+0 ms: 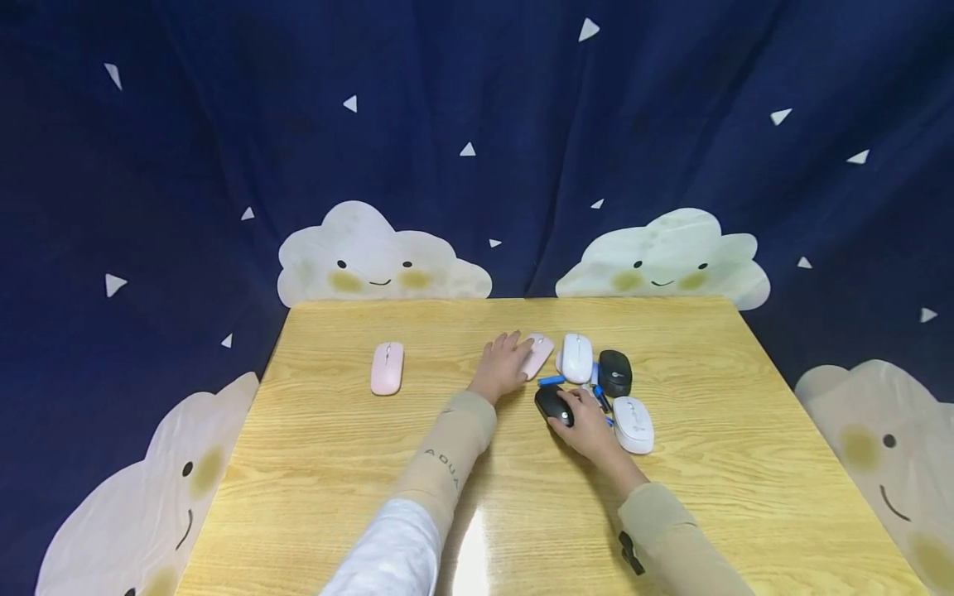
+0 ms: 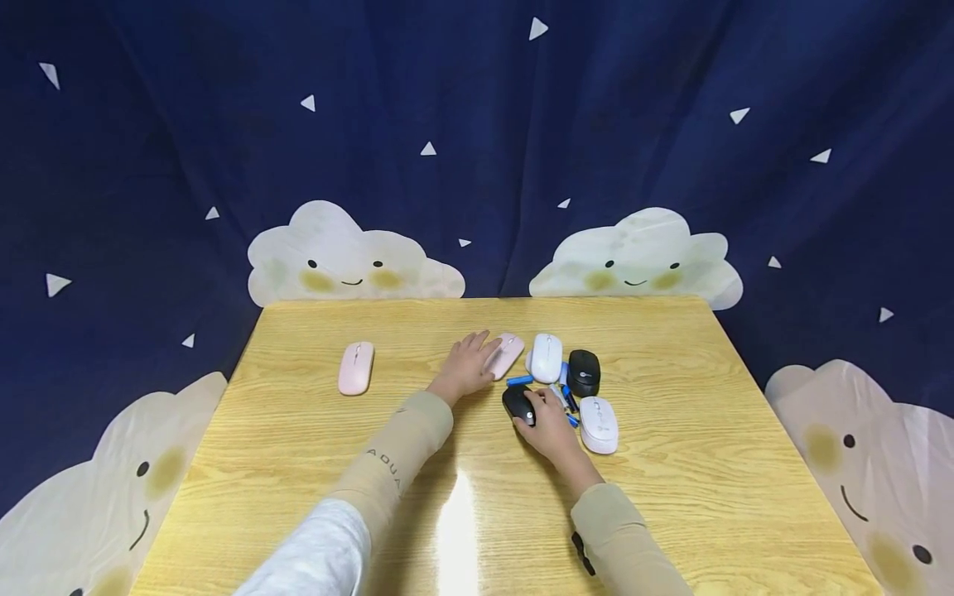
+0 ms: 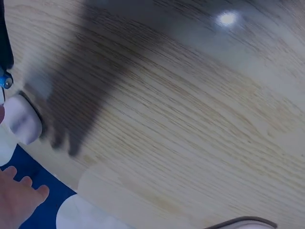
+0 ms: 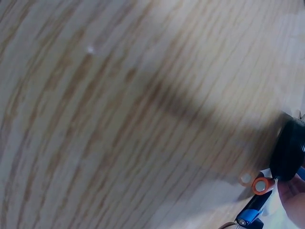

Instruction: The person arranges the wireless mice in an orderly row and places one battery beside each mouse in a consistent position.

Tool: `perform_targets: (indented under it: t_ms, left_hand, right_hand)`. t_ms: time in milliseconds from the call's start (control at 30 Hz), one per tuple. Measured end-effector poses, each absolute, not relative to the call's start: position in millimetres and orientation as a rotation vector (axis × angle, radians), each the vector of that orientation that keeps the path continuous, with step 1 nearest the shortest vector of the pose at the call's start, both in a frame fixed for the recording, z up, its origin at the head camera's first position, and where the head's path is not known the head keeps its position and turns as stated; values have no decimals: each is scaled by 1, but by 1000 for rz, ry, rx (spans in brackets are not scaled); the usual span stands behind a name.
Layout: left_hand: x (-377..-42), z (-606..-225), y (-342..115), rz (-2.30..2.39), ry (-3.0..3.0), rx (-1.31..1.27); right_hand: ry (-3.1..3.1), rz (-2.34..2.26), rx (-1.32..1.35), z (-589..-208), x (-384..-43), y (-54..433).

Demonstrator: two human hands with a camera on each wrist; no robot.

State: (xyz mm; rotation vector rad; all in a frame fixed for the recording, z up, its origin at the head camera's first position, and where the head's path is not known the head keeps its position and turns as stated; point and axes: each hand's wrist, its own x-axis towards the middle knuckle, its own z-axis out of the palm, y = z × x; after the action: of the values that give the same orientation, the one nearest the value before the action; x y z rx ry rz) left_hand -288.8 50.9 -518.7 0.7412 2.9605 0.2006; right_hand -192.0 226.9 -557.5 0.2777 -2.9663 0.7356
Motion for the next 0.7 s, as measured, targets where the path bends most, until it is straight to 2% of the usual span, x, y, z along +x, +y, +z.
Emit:
perform_targets:
  t_ms: [700]
  left_hand:
    - [-280, -536, 60, 143, 2749, 717]
  right_hand:
    - [-2908, 731, 314, -560, -192, 226]
